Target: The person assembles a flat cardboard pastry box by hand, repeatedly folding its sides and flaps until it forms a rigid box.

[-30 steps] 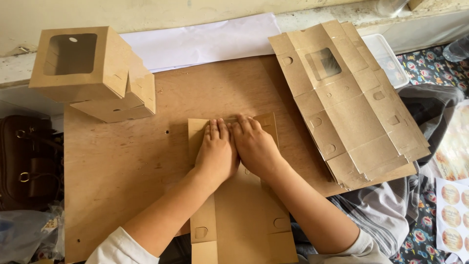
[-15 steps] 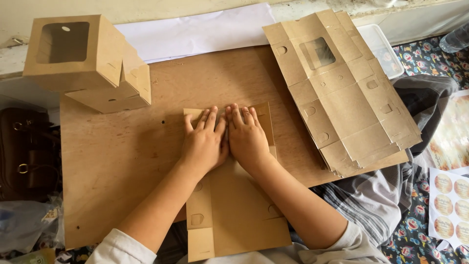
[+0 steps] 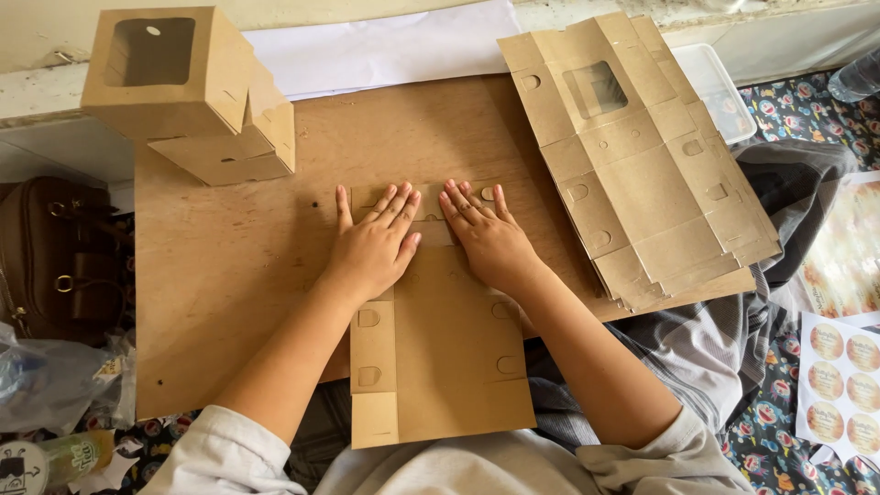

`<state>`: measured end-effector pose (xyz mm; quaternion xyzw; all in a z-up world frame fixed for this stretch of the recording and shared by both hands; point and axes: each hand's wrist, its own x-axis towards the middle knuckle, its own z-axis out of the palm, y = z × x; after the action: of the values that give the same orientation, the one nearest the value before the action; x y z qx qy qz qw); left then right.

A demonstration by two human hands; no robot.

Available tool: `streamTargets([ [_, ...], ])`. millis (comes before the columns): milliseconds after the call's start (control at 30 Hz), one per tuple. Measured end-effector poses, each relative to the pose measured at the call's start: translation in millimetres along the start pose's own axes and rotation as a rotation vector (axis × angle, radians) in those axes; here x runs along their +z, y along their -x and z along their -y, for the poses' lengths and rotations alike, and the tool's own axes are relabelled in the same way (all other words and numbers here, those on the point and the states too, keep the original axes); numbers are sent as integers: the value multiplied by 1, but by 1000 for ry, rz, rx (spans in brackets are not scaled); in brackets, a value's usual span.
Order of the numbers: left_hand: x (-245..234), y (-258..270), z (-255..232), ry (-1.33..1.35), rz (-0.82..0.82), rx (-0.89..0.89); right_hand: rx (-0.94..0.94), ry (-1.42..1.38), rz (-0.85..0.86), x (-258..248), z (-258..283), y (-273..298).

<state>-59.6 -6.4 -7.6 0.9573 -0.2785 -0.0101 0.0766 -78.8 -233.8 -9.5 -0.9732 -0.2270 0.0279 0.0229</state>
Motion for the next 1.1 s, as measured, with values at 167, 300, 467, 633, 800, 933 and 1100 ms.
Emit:
streamTargets([
  [167, 7, 2, 0, -53, -25, 6, 64, 140, -41, 9, 13, 1],
  [300, 7, 1, -3, -74, -43, -2, 131, 217, -42, 4, 21, 6],
  [467, 3, 3, -6, -70, -32, -8, 102, 192, -89, 5, 8, 20],
  [633, 4, -5, -14, -96, -27, -50, 49, 226, -255, 3, 5, 7],
  [800, 13, -16, -26, -133, -70, -103, -8, 317, -486, 14, -1, -24],
  [933, 20, -20, -25, -165, -165, -44, 11, 324, -504, 22, 0, -35],
  [1100, 21, -23, -21, -162, -209, -5, 60, 252, -299, 28, -12, -37],
])
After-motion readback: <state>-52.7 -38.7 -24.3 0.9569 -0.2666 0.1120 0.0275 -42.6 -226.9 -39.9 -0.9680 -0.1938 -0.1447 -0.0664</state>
